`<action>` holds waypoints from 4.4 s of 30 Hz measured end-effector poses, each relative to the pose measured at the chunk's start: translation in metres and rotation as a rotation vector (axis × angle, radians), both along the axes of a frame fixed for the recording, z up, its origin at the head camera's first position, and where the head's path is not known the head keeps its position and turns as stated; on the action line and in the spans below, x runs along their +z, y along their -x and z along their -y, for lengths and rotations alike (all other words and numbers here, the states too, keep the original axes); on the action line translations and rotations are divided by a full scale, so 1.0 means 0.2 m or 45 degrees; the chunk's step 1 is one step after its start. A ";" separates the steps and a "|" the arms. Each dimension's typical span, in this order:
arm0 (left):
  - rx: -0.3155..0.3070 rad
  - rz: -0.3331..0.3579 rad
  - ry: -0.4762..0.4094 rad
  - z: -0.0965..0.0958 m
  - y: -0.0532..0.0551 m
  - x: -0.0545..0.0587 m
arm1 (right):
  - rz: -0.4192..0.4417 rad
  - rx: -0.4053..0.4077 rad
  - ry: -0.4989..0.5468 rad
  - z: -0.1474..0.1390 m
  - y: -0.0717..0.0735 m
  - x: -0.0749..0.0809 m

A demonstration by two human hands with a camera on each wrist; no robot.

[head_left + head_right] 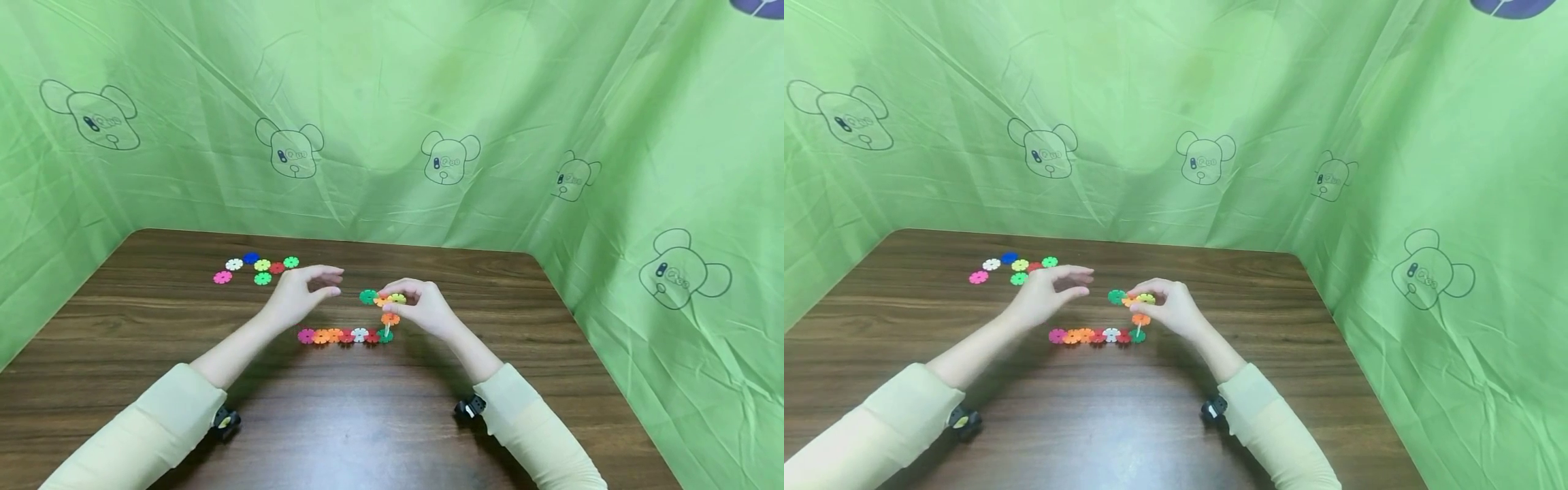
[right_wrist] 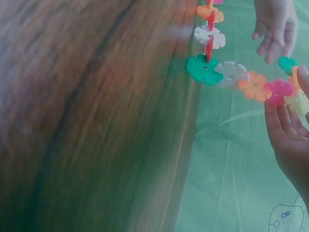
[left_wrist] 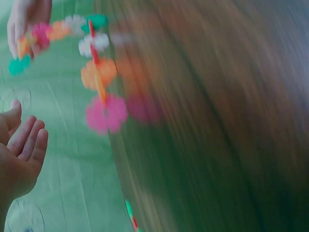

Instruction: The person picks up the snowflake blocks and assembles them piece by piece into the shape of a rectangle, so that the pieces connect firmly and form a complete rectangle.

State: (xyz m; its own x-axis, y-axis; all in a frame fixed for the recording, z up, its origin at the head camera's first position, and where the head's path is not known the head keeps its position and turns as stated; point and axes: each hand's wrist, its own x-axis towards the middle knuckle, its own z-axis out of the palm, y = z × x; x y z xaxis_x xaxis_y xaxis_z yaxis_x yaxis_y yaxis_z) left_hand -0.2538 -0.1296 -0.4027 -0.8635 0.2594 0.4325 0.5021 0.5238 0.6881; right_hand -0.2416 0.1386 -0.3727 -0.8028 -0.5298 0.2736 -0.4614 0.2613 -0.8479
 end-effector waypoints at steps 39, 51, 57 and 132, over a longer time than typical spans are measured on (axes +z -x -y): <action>0.062 0.195 0.572 0.73 0.28 -0.21 | -0.170 0.068 -0.118 -0.02 -0.02 0.04; 0.027 0.215 0.476 0.71 0.29 -0.23 | -0.161 0.053 -0.103 0.01 -0.02 0.03; 0.067 0.234 0.524 0.72 0.29 -0.23 | -0.157 0.052 -0.118 0.02 -0.02 0.04; 0.090 0.589 -0.614 -0.25 -0.13 0.08 | -0.291 -0.303 0.134 0.14 0.00 -0.10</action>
